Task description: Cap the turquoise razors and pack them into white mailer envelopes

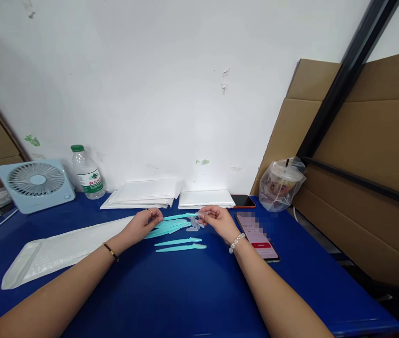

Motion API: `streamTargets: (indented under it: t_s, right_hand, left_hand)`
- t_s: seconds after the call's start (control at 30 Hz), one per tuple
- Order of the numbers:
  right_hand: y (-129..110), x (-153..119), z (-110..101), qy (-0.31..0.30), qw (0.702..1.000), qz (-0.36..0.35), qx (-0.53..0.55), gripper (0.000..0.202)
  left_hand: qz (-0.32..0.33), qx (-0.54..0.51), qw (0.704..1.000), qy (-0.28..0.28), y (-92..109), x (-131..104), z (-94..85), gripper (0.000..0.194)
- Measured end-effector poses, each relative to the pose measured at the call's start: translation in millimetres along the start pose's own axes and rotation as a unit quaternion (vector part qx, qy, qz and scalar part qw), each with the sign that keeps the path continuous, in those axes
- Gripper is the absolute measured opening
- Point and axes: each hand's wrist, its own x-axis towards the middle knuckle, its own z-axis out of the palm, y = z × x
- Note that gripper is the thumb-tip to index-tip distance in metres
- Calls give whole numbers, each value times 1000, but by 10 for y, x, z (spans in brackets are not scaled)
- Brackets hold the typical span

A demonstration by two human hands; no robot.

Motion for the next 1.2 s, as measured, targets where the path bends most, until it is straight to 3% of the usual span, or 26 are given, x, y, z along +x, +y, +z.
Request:
streamTargets:
  t_s: [0.27,0.53,0.8,1.2]
  right_hand:
    - [-13,-17,9,-18,1000,8,-9,34]
    - [-40,-14,26,12,1000,-4,3,31]
    - [29,-19,42,-44,999,0,-22,32]
    - [84,-14,30,-94,993,-4,-76,30]
  left_hand:
    - [1,3,1000,-8,-9,1,11,26]
    - [2,3,1000,-5,-9,2,9,26]
    - [5,6,1000,-8,-20,0,24,25]
    - [48,48,994,-81,94,-49,58,25]
